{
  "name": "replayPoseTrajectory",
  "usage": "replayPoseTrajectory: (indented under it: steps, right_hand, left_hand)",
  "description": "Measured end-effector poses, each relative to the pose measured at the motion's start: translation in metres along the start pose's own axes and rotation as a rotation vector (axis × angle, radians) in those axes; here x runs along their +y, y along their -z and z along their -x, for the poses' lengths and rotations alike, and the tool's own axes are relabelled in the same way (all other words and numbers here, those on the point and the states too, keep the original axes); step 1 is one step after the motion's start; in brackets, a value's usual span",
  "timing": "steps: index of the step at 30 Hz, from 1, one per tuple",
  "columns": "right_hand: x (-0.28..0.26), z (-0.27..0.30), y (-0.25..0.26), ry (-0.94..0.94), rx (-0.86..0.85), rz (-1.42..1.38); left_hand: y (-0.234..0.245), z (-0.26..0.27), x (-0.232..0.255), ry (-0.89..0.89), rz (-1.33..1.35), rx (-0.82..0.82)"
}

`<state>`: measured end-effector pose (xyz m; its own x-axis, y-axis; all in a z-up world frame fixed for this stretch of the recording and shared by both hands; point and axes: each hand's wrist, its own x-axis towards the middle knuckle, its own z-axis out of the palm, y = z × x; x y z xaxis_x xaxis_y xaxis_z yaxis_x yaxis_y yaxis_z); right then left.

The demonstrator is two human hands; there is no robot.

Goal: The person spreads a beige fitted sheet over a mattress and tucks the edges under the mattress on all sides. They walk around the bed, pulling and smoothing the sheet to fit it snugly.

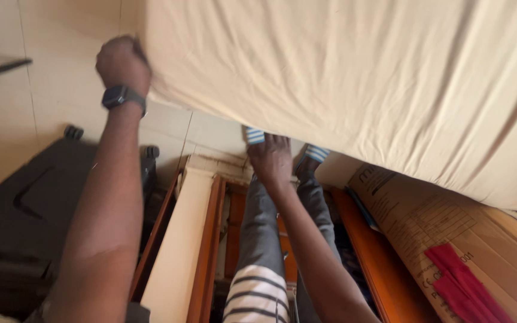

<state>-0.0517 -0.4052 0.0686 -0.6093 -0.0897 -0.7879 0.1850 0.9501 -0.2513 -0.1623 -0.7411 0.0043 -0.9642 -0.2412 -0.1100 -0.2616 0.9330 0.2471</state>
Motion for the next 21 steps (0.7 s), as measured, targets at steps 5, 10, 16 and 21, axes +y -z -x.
replayPoseTrajectory:
  steps: [5,10,16,21]
  right_hand:
    - [-0.029,0.01,-0.003,0.312,0.154,-0.09]
    - [-0.059,-0.009,-0.01,0.118,0.066,0.033]
    - [-0.083,-0.021,-0.008,0.026,0.073,0.038]
    - [-0.083,-0.047,0.012,-0.114,-0.058,-0.107]
  left_hand:
    - [0.01,-0.007,0.019,0.186,0.072,-0.045]
    - [0.005,-0.01,0.021,0.213,0.059,-0.033]
    - [0.0,-0.004,0.027,0.224,0.013,0.029]
    - [-0.001,-0.006,0.028,0.193,-0.025,0.013]
